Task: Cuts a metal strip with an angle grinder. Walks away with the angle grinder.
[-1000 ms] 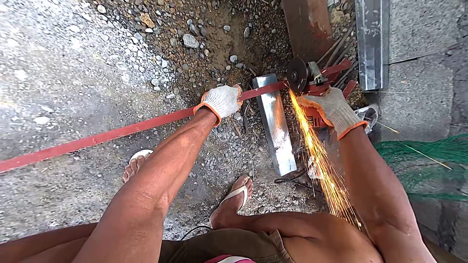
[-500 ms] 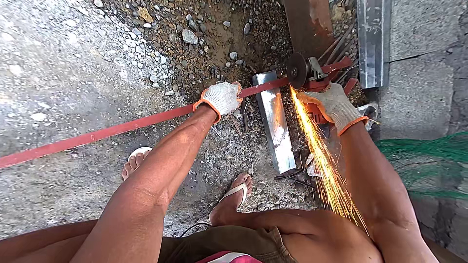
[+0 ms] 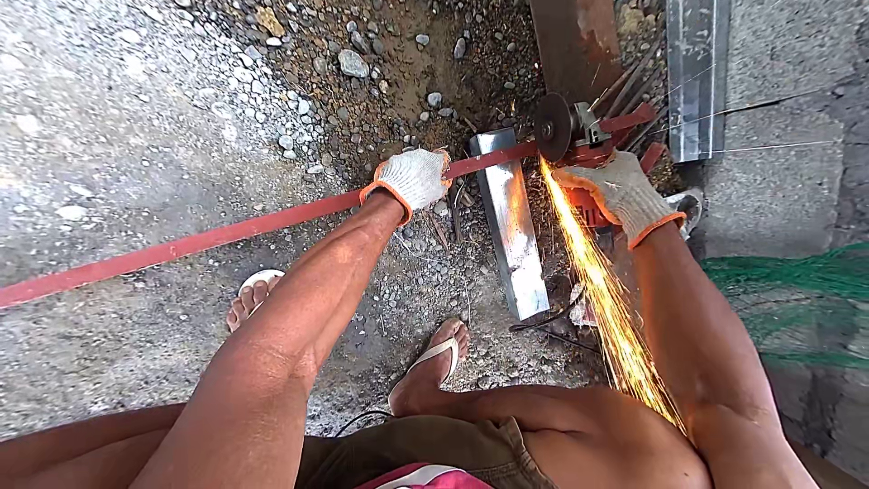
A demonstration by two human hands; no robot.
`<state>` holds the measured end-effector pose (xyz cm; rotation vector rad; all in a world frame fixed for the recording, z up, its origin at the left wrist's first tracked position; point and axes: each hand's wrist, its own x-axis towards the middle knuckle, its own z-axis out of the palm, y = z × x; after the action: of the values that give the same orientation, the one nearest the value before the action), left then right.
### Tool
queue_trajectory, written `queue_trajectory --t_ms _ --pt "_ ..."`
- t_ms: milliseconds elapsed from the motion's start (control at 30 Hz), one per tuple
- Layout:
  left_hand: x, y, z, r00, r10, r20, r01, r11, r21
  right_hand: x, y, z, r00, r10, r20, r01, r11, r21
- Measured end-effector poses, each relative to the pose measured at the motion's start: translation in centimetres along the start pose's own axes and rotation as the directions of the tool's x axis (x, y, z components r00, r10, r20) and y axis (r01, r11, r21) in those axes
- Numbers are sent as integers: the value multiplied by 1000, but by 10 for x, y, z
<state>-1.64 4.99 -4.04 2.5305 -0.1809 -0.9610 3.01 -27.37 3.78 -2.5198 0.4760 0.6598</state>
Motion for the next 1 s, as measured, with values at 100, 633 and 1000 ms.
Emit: queue_trajectory --t_ms 100,633,1000 --pt "1 0 1 1000 -2 -10 2 1000 -1 -1 -4 2 1000 21 -5 -20 999 37" --pt "1 -4 -3 1000 19 -4 -19 999 -43 -22 29 -5 996 76 53 -78 996 41" --pt "19 69 -14 970 81 -230 -102 991 -84 -96 19 -68 887 409 -213 -257 822 508"
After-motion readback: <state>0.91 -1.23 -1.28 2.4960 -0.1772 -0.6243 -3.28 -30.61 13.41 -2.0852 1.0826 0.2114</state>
